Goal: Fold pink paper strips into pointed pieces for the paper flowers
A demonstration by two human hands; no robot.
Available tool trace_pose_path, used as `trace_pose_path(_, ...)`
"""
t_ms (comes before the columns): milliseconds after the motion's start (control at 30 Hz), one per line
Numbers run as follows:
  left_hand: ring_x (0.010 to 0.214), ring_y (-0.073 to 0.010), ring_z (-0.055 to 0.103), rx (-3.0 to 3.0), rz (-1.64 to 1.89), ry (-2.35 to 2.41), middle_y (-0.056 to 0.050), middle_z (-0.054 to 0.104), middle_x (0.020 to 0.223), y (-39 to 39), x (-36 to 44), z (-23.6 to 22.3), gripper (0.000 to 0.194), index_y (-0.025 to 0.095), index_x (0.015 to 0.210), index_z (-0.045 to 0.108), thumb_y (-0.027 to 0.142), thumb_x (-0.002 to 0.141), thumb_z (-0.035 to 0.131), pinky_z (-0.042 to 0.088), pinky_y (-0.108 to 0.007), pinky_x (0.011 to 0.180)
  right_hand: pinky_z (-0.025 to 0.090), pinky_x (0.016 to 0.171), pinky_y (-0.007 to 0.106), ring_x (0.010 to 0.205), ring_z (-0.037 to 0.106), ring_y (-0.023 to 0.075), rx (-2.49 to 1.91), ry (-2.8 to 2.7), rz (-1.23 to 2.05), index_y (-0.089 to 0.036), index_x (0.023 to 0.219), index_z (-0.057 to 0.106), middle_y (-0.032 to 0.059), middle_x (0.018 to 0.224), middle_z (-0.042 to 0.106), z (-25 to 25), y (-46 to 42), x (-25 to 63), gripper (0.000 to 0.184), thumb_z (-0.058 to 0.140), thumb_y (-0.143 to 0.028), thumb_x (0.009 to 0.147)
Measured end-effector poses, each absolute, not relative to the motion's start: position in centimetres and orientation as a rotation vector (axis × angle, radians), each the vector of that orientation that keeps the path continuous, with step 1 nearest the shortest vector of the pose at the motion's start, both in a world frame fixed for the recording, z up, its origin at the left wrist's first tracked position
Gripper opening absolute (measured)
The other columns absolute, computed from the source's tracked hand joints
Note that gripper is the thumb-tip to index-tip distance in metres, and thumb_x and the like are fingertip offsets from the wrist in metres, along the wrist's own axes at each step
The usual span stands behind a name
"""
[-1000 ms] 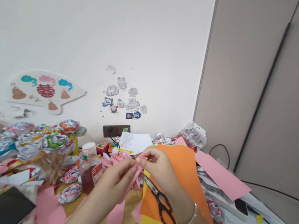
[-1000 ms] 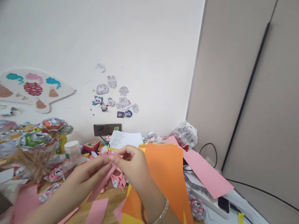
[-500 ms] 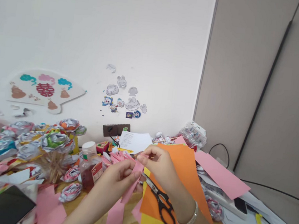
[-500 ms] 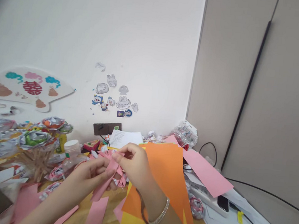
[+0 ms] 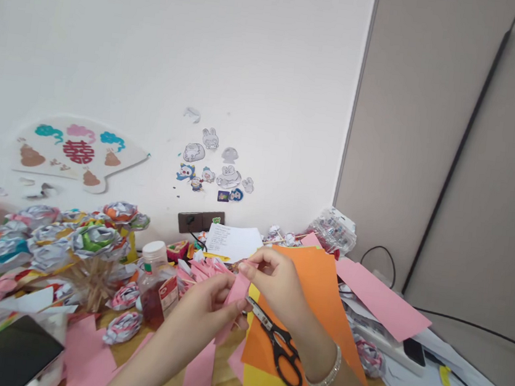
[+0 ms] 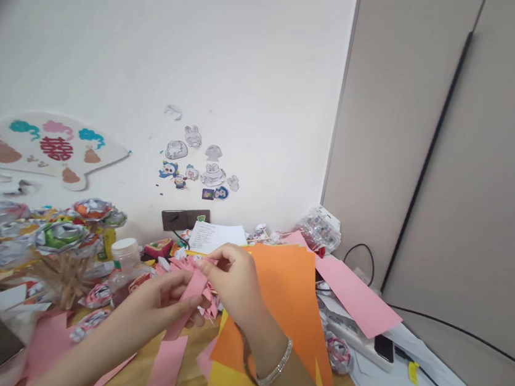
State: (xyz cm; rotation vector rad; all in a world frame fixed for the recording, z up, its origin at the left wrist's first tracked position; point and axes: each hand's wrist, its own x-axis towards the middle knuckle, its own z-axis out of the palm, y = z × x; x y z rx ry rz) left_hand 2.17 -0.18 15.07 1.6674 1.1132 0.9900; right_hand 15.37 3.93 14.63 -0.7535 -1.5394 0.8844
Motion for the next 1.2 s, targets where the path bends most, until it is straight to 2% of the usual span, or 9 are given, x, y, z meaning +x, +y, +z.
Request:
trace_pose_path(367,0.062,-0.019,0.063,1.613,0.943,1.026,0.0,0.063,0.067,0.0,2.0,15.4,0.01,0.018,0.075,0.051,0.027,0.073,0.053,0.045,-0.027,0.054,0.041,0.06,0.024,0.062,0.051,0.012,-0.743,-1.572,0.871,-0.016,0.065,0.054,-0.001,0.065,0.053,14.9,3.7,15.6,0.009,0.056,-0.022,0.071)
trace_pose_path(600,0.065,-0.0189,0.063,1.654,0.786,1.006,-0.003,0.067,0.067,0.7,1.8,15.1,0.015,0.016,0.075,0.052,0.031,0.076,0.052,0.044,-0.026,0.056,0.041,0.059,0.025,0.063,0.05,0.0127,-0.75,-1.566,0.764,-0.016,0.064,0.055,-0.0004,0.065,0.052,15.0,4.3,16.1,0.009,0.057,-0.022,0.07)
trace_pose_path(867,0.046,-0.0098,0.05,1.795,0.845,1.015,0.006,0.052,0.052,0.7,1.8,14.2,0.024,0.02,0.065,0.042,0.035,0.083,0.04,0.037,-0.021,0.05,0.041,0.06,0.024,0.064,0.051,0.0127,-0.765,-1.571,0.675,-0.016,0.064,0.055,0.0,0.066,0.053,14.9,4.7,16.4,0.01,0.056,-0.022,0.071)
trace_pose_path(1067,0.044,-0.0089,0.044,1.787,0.85,1.03,0.009,0.045,0.051,0.3,2.0,14.5,0.011,0.019,0.076,0.048,0.029,0.081,0.045,0.035,-0.02,0.047,0.041,0.06,0.024,0.065,0.05,0.0129,-0.775,-1.571,0.663,-0.016,0.063,0.055,0.0,0.066,0.053,14.9,4.7,16.4,0.01,0.056,-0.021,0.072)
trace_pose_path(1200,0.043,-0.0095,0.049,1.728,0.84,1.016,0.007,0.049,0.052,0.2,2.2,14.8,0.013,0.019,0.071,0.046,0.028,0.079,0.047,0.037,-0.021,0.047,0.041,0.059,0.024,0.063,0.049,0.0127,-0.774,-1.581,0.668,-0.016,0.065,0.055,0.0001,0.066,0.053,14.9,4.7,16.6,0.009,0.056,-0.021,0.072)
